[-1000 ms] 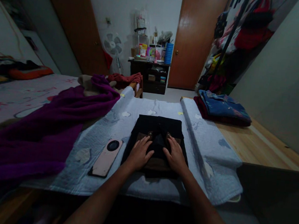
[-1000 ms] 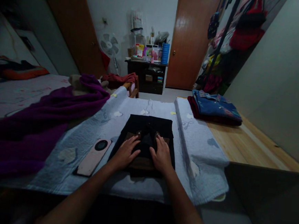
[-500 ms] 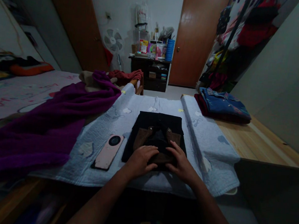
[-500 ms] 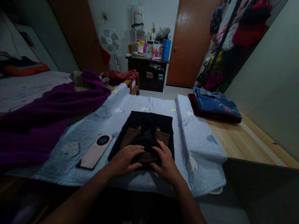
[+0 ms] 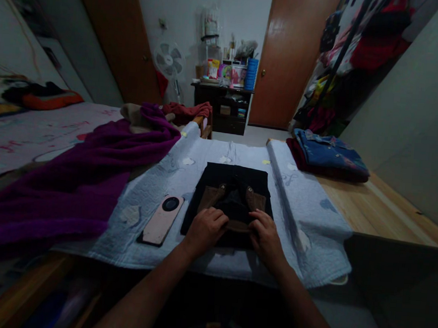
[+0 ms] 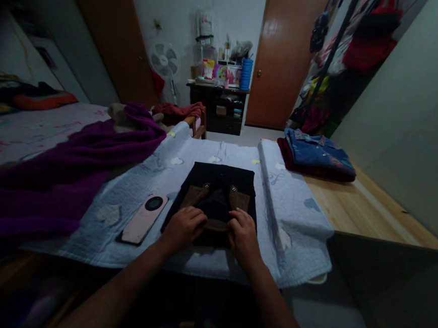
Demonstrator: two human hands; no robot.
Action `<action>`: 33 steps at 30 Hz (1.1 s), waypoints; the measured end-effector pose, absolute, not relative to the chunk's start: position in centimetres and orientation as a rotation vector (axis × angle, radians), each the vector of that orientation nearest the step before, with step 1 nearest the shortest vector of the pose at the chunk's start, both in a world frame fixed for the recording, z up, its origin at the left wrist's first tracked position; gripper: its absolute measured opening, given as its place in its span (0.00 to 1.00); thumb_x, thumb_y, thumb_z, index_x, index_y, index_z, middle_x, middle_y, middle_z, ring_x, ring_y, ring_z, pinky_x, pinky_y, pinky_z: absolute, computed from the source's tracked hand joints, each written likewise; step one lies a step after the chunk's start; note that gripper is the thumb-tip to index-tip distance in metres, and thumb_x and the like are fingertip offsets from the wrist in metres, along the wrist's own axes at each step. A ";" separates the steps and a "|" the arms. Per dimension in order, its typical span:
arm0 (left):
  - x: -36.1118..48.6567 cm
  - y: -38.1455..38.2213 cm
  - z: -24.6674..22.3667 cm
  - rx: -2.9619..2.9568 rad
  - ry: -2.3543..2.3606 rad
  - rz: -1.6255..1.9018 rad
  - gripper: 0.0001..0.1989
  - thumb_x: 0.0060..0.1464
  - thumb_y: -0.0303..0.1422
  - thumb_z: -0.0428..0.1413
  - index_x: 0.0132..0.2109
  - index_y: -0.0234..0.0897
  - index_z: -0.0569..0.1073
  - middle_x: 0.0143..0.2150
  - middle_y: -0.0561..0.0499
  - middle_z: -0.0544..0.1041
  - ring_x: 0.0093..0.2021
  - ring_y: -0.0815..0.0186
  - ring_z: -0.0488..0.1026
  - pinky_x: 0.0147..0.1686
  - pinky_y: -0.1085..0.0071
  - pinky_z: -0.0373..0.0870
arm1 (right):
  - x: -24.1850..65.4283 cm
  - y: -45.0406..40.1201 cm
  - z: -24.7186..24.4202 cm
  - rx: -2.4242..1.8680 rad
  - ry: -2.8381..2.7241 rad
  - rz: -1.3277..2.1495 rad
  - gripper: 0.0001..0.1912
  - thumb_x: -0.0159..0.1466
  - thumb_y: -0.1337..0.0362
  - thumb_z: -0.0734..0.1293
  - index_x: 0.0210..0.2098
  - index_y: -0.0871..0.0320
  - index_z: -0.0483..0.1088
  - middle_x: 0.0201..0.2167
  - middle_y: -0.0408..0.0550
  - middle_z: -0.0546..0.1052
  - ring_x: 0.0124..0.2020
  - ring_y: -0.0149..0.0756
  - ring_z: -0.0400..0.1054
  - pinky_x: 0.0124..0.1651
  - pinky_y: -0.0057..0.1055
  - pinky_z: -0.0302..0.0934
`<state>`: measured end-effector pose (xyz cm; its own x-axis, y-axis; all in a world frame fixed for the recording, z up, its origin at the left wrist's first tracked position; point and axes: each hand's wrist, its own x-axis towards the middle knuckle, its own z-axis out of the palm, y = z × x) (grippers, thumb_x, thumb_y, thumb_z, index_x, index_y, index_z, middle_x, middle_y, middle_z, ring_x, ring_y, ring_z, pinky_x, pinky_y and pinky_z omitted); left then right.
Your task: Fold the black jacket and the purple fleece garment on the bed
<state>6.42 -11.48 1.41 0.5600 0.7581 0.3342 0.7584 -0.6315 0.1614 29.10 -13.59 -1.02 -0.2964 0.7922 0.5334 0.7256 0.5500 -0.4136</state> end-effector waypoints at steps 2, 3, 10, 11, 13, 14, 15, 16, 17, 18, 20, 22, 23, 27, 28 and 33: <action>6.1 -11.4 1.7 -2.773 -1.345 -0.525 0.05 0.56 0.28 0.57 0.40 0.39 0.70 0.40 0.51 0.74 0.42 0.61 0.70 0.41 0.65 0.66 | 29.0 -13.8 -0.4 -1.234 -2.133 0.102 0.11 0.56 0.74 0.64 0.38 0.56 0.67 0.53 0.54 0.70 0.61 0.49 0.56 0.62 0.53 0.52; 6.0 -11.4 1.8 -2.776 -1.334 -0.493 0.05 0.56 0.27 0.57 0.39 0.39 0.69 0.40 0.51 0.73 0.41 0.62 0.69 0.40 0.65 0.66 | 28.8 -13.9 0.0 -1.235 -2.158 0.091 0.11 0.56 0.71 0.66 0.39 0.56 0.68 0.53 0.54 0.70 0.62 0.50 0.56 0.62 0.55 0.50; 6.1 -10.9 2.0 -2.785 -1.232 -0.447 0.05 0.56 0.25 0.54 0.37 0.39 0.68 0.37 0.51 0.71 0.39 0.62 0.67 0.37 0.66 0.65 | 27.2 -13.7 0.7 -1.230 -2.226 -0.004 0.07 0.64 0.66 0.64 0.42 0.53 0.71 0.36 0.46 0.72 0.45 0.41 0.64 0.63 0.53 0.48; 6.0 -10.8 2.1 -2.784 -1.232 -0.454 0.04 0.57 0.25 0.54 0.37 0.39 0.68 0.37 0.51 0.71 0.39 0.62 0.67 0.37 0.66 0.65 | 27.0 -13.6 0.7 -1.237 -2.219 -0.013 0.06 0.65 0.67 0.64 0.40 0.53 0.72 0.35 0.46 0.71 0.42 0.39 0.64 0.63 0.52 0.49; 5.6 -10.6 2.6 -2.794 -1.250 -0.474 0.05 0.58 0.25 0.52 0.38 0.39 0.68 0.37 0.51 0.71 0.39 0.63 0.67 0.38 0.67 0.65 | 26.9 -13.4 0.8 -1.243 -2.210 -0.015 0.06 0.66 0.68 0.63 0.38 0.53 0.71 0.33 0.45 0.70 0.40 0.38 0.64 0.62 0.50 0.50; 5.4 -10.5 2.9 -2.804 -1.269 -0.484 0.05 0.58 0.25 0.52 0.39 0.39 0.68 0.38 0.51 0.70 0.40 0.63 0.68 0.38 0.67 0.65 | 26.9 -13.2 1.0 -1.241 -2.208 -0.012 0.07 0.66 0.68 0.62 0.38 0.53 0.71 0.34 0.45 0.70 0.40 0.39 0.63 0.62 0.49 0.50; 5.1 -10.4 3.2 -2.813 -1.296 -0.491 0.05 0.59 0.24 0.51 0.39 0.39 0.68 0.38 0.51 0.70 0.40 0.64 0.68 0.38 0.68 0.65 | 26.9 -13.1 1.2 -1.237 -2.207 -0.007 0.07 0.66 0.69 0.61 0.38 0.54 0.71 0.34 0.46 0.70 0.41 0.39 0.63 0.61 0.48 0.51; 5.0 -10.2 3.6 -2.821 -1.323 -0.491 0.06 0.59 0.24 0.50 0.39 0.39 0.68 0.38 0.51 0.70 0.39 0.64 0.68 0.38 0.68 0.65 | 26.8 -13.0 1.4 -1.231 -2.205 -0.004 0.07 0.66 0.69 0.61 0.38 0.54 0.71 0.34 0.46 0.69 0.41 0.40 0.63 0.60 0.47 0.52; 4.9 -10.1 3.8 -2.822 -1.344 -0.489 0.06 0.58 0.23 0.50 0.38 0.39 0.68 0.38 0.51 0.70 0.39 0.65 0.68 0.38 0.68 0.65 | 26.8 -12.9 1.7 -1.227 -2.203 -0.001 0.08 0.66 0.69 0.60 0.38 0.54 0.70 0.34 0.47 0.69 0.41 0.40 0.62 0.58 0.45 0.54; 4.8 -9.9 3.9 -2.809 -1.353 -0.485 0.07 0.58 0.23 0.50 0.38 0.39 0.68 0.37 0.51 0.70 0.38 0.64 0.68 0.37 0.68 0.65 | 26.7 -12.9 1.9 -1.229 -2.201 -0.005 0.08 0.66 0.70 0.60 0.37 0.54 0.70 0.34 0.47 0.69 0.41 0.40 0.62 0.55 0.43 0.56; 4.9 -9.7 3.7 -2.751 -1.322 -0.481 0.07 0.58 0.22 0.49 0.37 0.39 0.68 0.36 0.50 0.70 0.38 0.63 0.68 0.37 0.67 0.65 | 26.5 -12.8 2.1 -1.263 -2.195 -0.037 0.09 0.65 0.71 0.59 0.36 0.56 0.70 0.34 0.48 0.68 0.40 0.41 0.61 0.49 0.39 0.58; 5.2 -9.6 2.8 -2.690 -1.224 -0.468 0.07 0.60 0.24 0.49 0.37 0.39 0.69 0.36 0.49 0.70 0.39 0.61 0.67 0.38 0.64 0.64 | 26.2 -12.9 1.8 -1.323 -2.200 -0.106 0.09 0.64 0.72 0.59 0.35 0.56 0.70 0.33 0.49 0.67 0.38 0.41 0.60 0.44 0.37 0.57; 5.3 -9.6 2.2 -2.671 -1.172 -0.454 0.06 0.61 0.25 0.49 0.37 0.39 0.69 0.35 0.49 0.70 0.39 0.60 0.67 0.39 0.63 0.64 | 26.1 -12.9 1.4 -1.350 -2.211 -0.148 0.09 0.64 0.73 0.60 0.34 0.56 0.69 0.33 0.49 0.67 0.37 0.41 0.59 0.43 0.36 0.56; 5.4 -10.0 0.3 -2.670 -1.088 -0.380 0.04 0.61 0.27 0.51 0.37 0.39 0.70 0.34 0.49 0.70 0.38 0.60 0.66 0.39 0.62 0.63 | 25.8 -13.4 -0.4 -1.390 -2.295 -0.251 0.09 0.63 0.74 0.61 0.32 0.56 0.69 0.33 0.49 0.68 0.37 0.41 0.59 0.43 0.36 0.54; 5.3 -10.2 0.1 -2.671 -1.104 -0.367 0.04 0.60 0.28 0.51 0.37 0.39 0.70 0.35 0.49 0.70 0.38 0.59 0.66 0.40 0.62 0.64 | 25.8 -13.5 -0.7 -1.395 -2.314 -0.245 0.09 0.63 0.74 0.61 0.33 0.56 0.69 0.33 0.49 0.69 0.37 0.41 0.59 0.44 0.36 0.54; 4.2 -11.2 1.2 -2.689 -1.189 -0.403 0.06 0.57 0.24 0.52 0.39 0.40 0.71 0.37 0.50 0.71 0.44 0.60 0.66 0.57 0.56 0.58 | 26.1 -14.3 0.3 -1.408 -2.365 -0.093 0.08 0.60 0.74 0.63 0.36 0.57 0.69 0.36 0.49 0.69 0.40 0.42 0.60 0.46 0.37 0.55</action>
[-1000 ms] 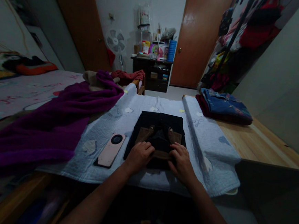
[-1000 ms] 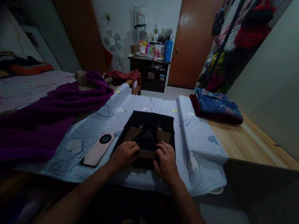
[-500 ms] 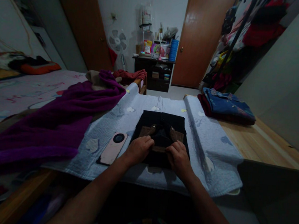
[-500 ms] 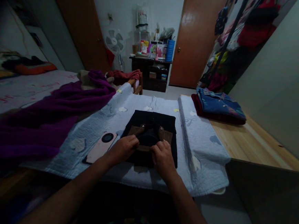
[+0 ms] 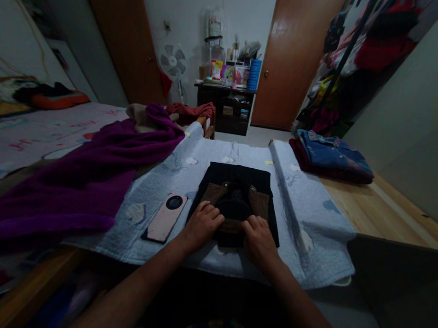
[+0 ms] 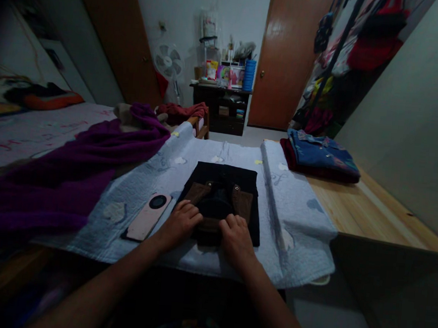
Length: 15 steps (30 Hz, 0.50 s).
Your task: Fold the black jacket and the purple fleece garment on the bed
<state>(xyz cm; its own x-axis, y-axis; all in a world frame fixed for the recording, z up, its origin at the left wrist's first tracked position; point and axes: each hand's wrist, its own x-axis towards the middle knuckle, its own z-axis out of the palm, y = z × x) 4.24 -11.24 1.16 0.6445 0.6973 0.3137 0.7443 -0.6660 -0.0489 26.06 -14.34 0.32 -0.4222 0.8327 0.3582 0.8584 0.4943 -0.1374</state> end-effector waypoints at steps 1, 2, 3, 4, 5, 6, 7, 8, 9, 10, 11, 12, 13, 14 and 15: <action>4.0 -11.4 1.4 -2.705 -1.189 -0.418 0.07 0.57 0.24 0.52 0.39 0.40 0.71 0.37 0.50 0.71 0.45 0.61 0.66 0.59 0.56 0.55 | 26.1 -14.5 0.7 -1.393 -2.366 -0.056 0.08 0.59 0.73 0.64 0.37 0.57 0.69 0.37 0.50 0.69 0.41 0.42 0.60 0.47 0.37 0.55; 3.8 -11.6 1.5 -2.719 -1.184 -0.429 0.08 0.56 0.23 0.52 0.39 0.40 0.71 0.38 0.51 0.71 0.45 0.61 0.66 0.60 0.55 0.53 | 26.2 -14.6 1.1 -1.372 -2.367 -0.026 0.09 0.59 0.71 0.65 0.39 0.57 0.69 0.39 0.50 0.69 0.42 0.43 0.60 0.47 0.38 0.55; 3.6 -11.7 1.5 -2.731 -1.176 -0.437 0.08 0.56 0.24 0.52 0.39 0.40 0.71 0.38 0.51 0.71 0.46 0.61 0.66 0.61 0.56 0.53 | 26.2 -14.6 1.3 -1.348 -2.363 -0.010 0.09 0.59 0.70 0.65 0.41 0.57 0.69 0.40 0.50 0.69 0.42 0.43 0.60 0.48 0.38 0.56; 3.5 -11.7 1.4 -2.737 -1.169 -0.443 0.07 0.57 0.24 0.51 0.39 0.40 0.71 0.38 0.50 0.71 0.45 0.61 0.66 0.59 0.56 0.55 | 26.2 -14.6 1.4 -1.326 -2.354 -0.011 0.09 0.61 0.69 0.65 0.42 0.56 0.69 0.41 0.50 0.69 0.42 0.43 0.60 0.48 0.38 0.55; 3.4 -11.7 1.2 -2.734 -1.166 -0.450 0.07 0.58 0.25 0.51 0.39 0.40 0.71 0.37 0.50 0.71 0.44 0.61 0.66 0.57 0.57 0.57 | 26.2 -14.5 1.2 -1.307 -2.342 -0.024 0.09 0.62 0.68 0.65 0.42 0.56 0.70 0.40 0.50 0.70 0.42 0.42 0.60 0.48 0.38 0.55; 3.4 -11.6 0.9 -2.725 -1.170 -0.458 0.07 0.59 0.25 0.50 0.39 0.40 0.71 0.37 0.50 0.71 0.42 0.61 0.66 0.54 0.58 0.60 | 26.1 -14.4 1.0 -1.292 -2.331 -0.044 0.08 0.63 0.69 0.64 0.42 0.55 0.70 0.40 0.50 0.71 0.41 0.42 0.60 0.48 0.38 0.55; 3.4 -11.5 0.7 -2.714 -1.177 -0.466 0.07 0.59 0.26 0.50 0.38 0.39 0.71 0.36 0.49 0.71 0.41 0.61 0.66 0.51 0.59 0.62 | 26.1 -14.3 0.7 -1.283 -2.320 -0.065 0.08 0.64 0.69 0.63 0.42 0.55 0.71 0.39 0.49 0.71 0.40 0.41 0.61 0.47 0.38 0.55; 3.5 -11.3 0.4 -2.705 -1.185 -0.473 0.07 0.60 0.26 0.49 0.38 0.39 0.71 0.35 0.49 0.71 0.40 0.60 0.66 0.48 0.59 0.63 | 26.1 -14.2 0.3 -1.278 -2.311 -0.084 0.08 0.64 0.70 0.63 0.41 0.55 0.71 0.39 0.49 0.72 0.40 0.41 0.61 0.47 0.38 0.55; 3.6 -11.2 0.2 -2.696 -1.193 -0.479 0.07 0.60 0.26 0.49 0.37 0.39 0.71 0.35 0.49 0.71 0.39 0.60 0.66 0.47 0.59 0.64 | 26.1 -14.1 0.0 -1.278 -2.304 -0.096 0.09 0.64 0.71 0.63 0.40 0.54 0.72 0.38 0.49 0.72 0.39 0.40 0.61 0.47 0.37 0.56; 3.7 -11.2 0.0 -2.686 -1.201 -0.481 0.07 0.60 0.26 0.49 0.37 0.39 0.71 0.35 0.49 0.71 0.39 0.60 0.67 0.47 0.59 0.64 | 26.1 -14.1 -0.2 -1.283 -2.303 -0.100 0.09 0.64 0.71 0.63 0.40 0.54 0.72 0.38 0.49 0.72 0.39 0.40 0.61 0.47 0.38 0.56; 3.8 -11.1 -0.1 -2.677 -1.208 -0.482 0.07 0.60 0.26 0.49 0.38 0.39 0.71 0.35 0.49 0.71 0.39 0.60 0.67 0.47 0.58 0.64 | 26.2 -14.1 -0.2 -1.289 -2.306 -0.092 0.09 0.63 0.72 0.63 0.40 0.54 0.72 0.38 0.49 0.72 0.39 0.40 0.61 0.47 0.38 0.56; 3.9 -11.1 -0.3 -2.667 -1.215 -0.487 0.06 0.60 0.26 0.50 0.38 0.39 0.71 0.36 0.49 0.71 0.40 0.60 0.68 0.48 0.58 0.64 | 26.3 -14.1 -0.1 -1.295 -2.313 -0.068 0.10 0.62 0.72 0.63 0.40 0.54 0.72 0.39 0.49 0.72 0.39 0.41 0.61 0.47 0.38 0.56; 3.9 -11.2 -0.4 -2.656 -1.221 -0.501 0.06 0.59 0.25 0.51 0.39 0.39 0.71 0.37 0.49 0.72 0.42 0.60 0.68 0.49 0.58 0.65 | 26.4 -14.1 0.1 -1.295 -2.323 -0.026 0.11 0.61 0.72 0.63 0.41 0.55 0.72 0.39 0.49 0.72 0.40 0.41 0.61 0.47 0.38 0.57; 3.9 -11.3 -0.5 -2.644 -1.231 -0.526 0.06 0.59 0.25 0.51 0.40 0.39 0.71 0.41 0.48 0.72 0.46 0.59 0.68 0.51 0.57 0.64 | 26.6 -14.2 0.5 -1.286 -2.327 0.034 0.11 0.60 0.73 0.63 0.41 0.55 0.71 0.39 0.49 0.72 0.40 0.41 0.62 0.47 0.39 0.57; 3.9 -11.4 -0.6 -2.632 -1.241 -0.561 0.07 0.58 0.24 0.52 0.40 0.39 0.72 0.46 0.47 0.72 0.51 0.57 0.67 0.54 0.57 0.63 | 26.7 -14.2 1.0 -1.266 -2.319 0.103 0.12 0.59 0.73 0.63 0.41 0.56 0.71 0.39 0.49 0.72 0.41 0.41 0.63 0.47 0.39 0.58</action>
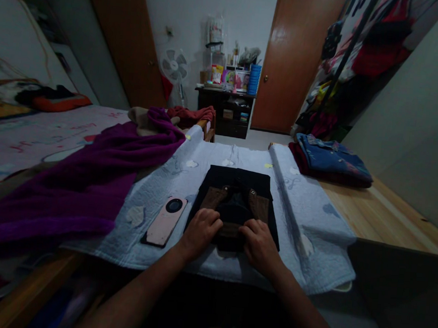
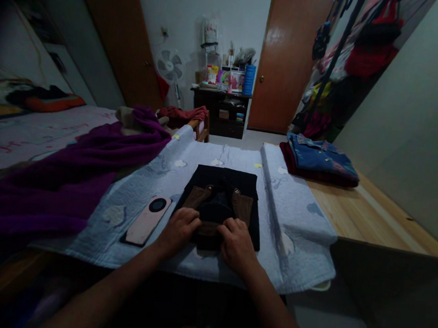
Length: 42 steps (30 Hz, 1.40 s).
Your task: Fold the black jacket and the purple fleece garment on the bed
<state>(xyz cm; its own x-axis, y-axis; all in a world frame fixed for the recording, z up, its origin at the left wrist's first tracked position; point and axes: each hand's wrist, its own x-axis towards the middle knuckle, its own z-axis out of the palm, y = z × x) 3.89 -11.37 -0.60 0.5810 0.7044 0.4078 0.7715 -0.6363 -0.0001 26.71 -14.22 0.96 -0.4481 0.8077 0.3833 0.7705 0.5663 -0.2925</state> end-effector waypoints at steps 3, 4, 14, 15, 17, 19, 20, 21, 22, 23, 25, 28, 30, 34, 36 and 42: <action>3.8 -11.7 -0.8 -2.664 -1.235 -0.646 0.10 0.56 0.22 0.52 0.44 0.38 0.72 0.59 0.44 0.67 0.63 0.55 0.60 0.61 0.56 0.58 | 26.8 -14.0 1.9 -1.213 -2.212 0.228 0.12 0.61 0.71 0.61 0.43 0.57 0.70 0.44 0.52 0.73 0.47 0.42 0.65 0.52 0.41 0.59; 3.8 -11.8 -0.8 -2.711 -1.220 -0.649 0.13 0.56 0.22 0.51 0.46 0.38 0.71 0.60 0.44 0.67 0.63 0.57 0.60 0.62 0.55 0.56 | 26.7 -13.9 2.0 -1.212 -2.180 0.220 0.14 0.62 0.69 0.61 0.47 0.58 0.70 0.48 0.53 0.72 0.51 0.43 0.64 0.56 0.43 0.58; 5.2 -10.3 2.8 -2.927 -1.371 -0.785 0.15 0.58 0.25 0.48 0.49 0.39 0.72 0.52 0.47 0.77 0.55 0.63 0.71 0.62 0.56 0.57 | 24.9 -12.7 0.4 -1.348 -2.361 0.176 0.20 0.64 0.63 0.64 0.55 0.57 0.69 0.56 0.54 0.72 0.60 0.47 0.62 0.64 0.52 0.48; 5.7 -9.6 2.6 -2.891 -1.370 -0.774 0.16 0.60 0.26 0.46 0.52 0.38 0.72 0.56 0.46 0.74 0.59 0.63 0.68 0.63 0.56 0.57 | 24.8 -12.6 0.5 -1.345 -2.370 0.175 0.19 0.64 0.63 0.64 0.54 0.57 0.70 0.55 0.55 0.73 0.59 0.46 0.63 0.64 0.52 0.49; 6.6 -8.5 1.7 -2.856 -1.383 -0.674 0.18 0.63 0.29 0.45 0.57 0.37 0.68 0.62 0.44 0.69 0.64 0.61 0.62 0.63 0.56 0.56 | 24.9 -12.5 0.6 -1.337 -2.380 0.182 0.19 0.63 0.63 0.64 0.53 0.57 0.70 0.55 0.55 0.73 0.59 0.46 0.64 0.63 0.51 0.50; 7.5 -7.7 0.5 -2.862 -1.419 -0.525 0.19 0.64 0.31 0.45 0.60 0.36 0.66 0.63 0.43 0.68 0.64 0.60 0.61 0.62 0.54 0.56 | 25.1 -12.5 0.6 -1.336 -2.378 0.205 0.20 0.63 0.64 0.64 0.55 0.57 0.69 0.55 0.55 0.73 0.59 0.45 0.63 0.64 0.50 0.50; 7.8 -7.6 0.1 -2.867 -1.438 -0.463 0.19 0.64 0.32 0.45 0.60 0.35 0.66 0.62 0.43 0.69 0.64 0.59 0.62 0.62 0.53 0.56 | 25.2 -12.6 0.6 -1.335 -2.372 0.225 0.21 0.62 0.64 0.65 0.55 0.58 0.69 0.55 0.55 0.73 0.59 0.45 0.63 0.64 0.50 0.50; 8.0 -7.5 -0.2 -2.869 -1.455 -0.415 0.19 0.64 0.33 0.45 0.59 0.35 0.67 0.61 0.43 0.70 0.63 0.59 0.64 0.62 0.53 0.56 | 25.4 -12.6 0.7 -1.329 -2.365 0.252 0.21 0.62 0.65 0.65 0.55 0.58 0.69 0.55 0.56 0.73 0.59 0.45 0.64 0.64 0.50 0.50; 8.2 -7.5 -0.4 -2.865 -1.469 -0.384 0.19 0.64 0.33 0.45 0.59 0.35 0.67 0.61 0.43 0.70 0.62 0.58 0.64 0.62 0.52 0.56 | 25.6 -12.6 0.8 -1.314 -2.355 0.290 0.20 0.62 0.65 0.65 0.54 0.58 0.69 0.54 0.55 0.74 0.58 0.45 0.65 0.64 0.49 0.51; 8.3 -7.5 -0.3 -2.859 -1.479 -0.368 0.18 0.64 0.33 0.45 0.58 0.36 0.68 0.60 0.43 0.71 0.62 0.58 0.65 0.61 0.51 0.57 | 25.9 -12.5 1.1 -1.294 -2.336 0.343 0.18 0.62 0.65 0.64 0.52 0.58 0.71 0.51 0.54 0.76 0.55 0.44 0.68 0.63 0.47 0.53; 8.4 -7.7 0.3 -2.855 -1.482 -0.354 0.16 0.63 0.32 0.46 0.55 0.37 0.70 0.57 0.43 0.73 0.59 0.58 0.68 0.60 0.51 0.58 | 26.4 -12.1 1.7 -1.262 -2.246 0.468 0.13 0.63 0.65 0.62 0.45 0.57 0.74 0.43 0.50 0.79 0.47 0.40 0.73 0.57 0.42 0.61; 8.6 -7.8 1.5 -2.824 -1.440 -0.399 0.13 0.61 0.32 0.49 0.50 0.38 0.72 0.55 0.44 0.74 0.59 0.57 0.67 0.60 0.51 0.57 | 27.2 -10.7 2.2 -1.290 -1.987 0.502 0.13 0.66 0.64 0.58 0.44 0.55 0.74 0.43 0.49 0.79 0.46 0.39 0.73 0.52 0.37 0.65; 8.7 -7.7 1.9 -2.739 -1.443 -0.481 0.16 0.57 0.33 0.53 0.52 0.38 0.71 0.62 0.41 0.68 0.65 0.53 0.59 0.63 0.49 0.53 | 27.5 -9.6 1.5 -1.334 -1.862 0.399 0.17 0.66 0.63 0.58 0.52 0.57 0.70 0.53 0.53 0.74 0.56 0.42 0.67 0.59 0.42 0.60; 8.6 -7.1 1.1 -2.651 -1.668 -0.470 0.32 0.54 0.41 0.56 0.63 0.34 0.63 0.70 0.35 0.53 0.70 0.46 0.46 0.64 0.45 0.47 | 27.5 -8.0 -1.3 -1.435 -1.932 0.336 0.28 0.65 0.60 0.59 0.63 0.62 0.58 0.66 0.59 0.58 0.68 0.47 0.48 0.66 0.50 0.47; 8.5 -6.7 0.5 -2.706 -1.786 -0.333 0.34 0.56 0.46 0.53 0.65 0.35 0.61 0.71 0.36 0.51 0.70 0.46 0.45 0.64 0.46 0.47 | 27.3 -7.8 -2.4 -1.511 -2.033 0.376 0.31 0.65 0.57 0.60 0.64 0.62 0.57 0.68 0.59 0.54 0.69 0.48 0.44 0.67 0.51 0.45; 8.7 -6.3 0.0 -2.764 -1.926 -0.155 0.35 0.58 0.52 0.48 0.67 0.41 0.59 0.73 0.40 0.44 0.71 0.42 0.39 0.65 0.47 0.42 | 27.4 -7.9 -2.7 -1.661 -2.177 0.450 0.34 0.66 0.52 0.58 0.66 0.66 0.55 0.69 0.58 0.49 0.71 0.46 0.38 0.68 0.47 0.40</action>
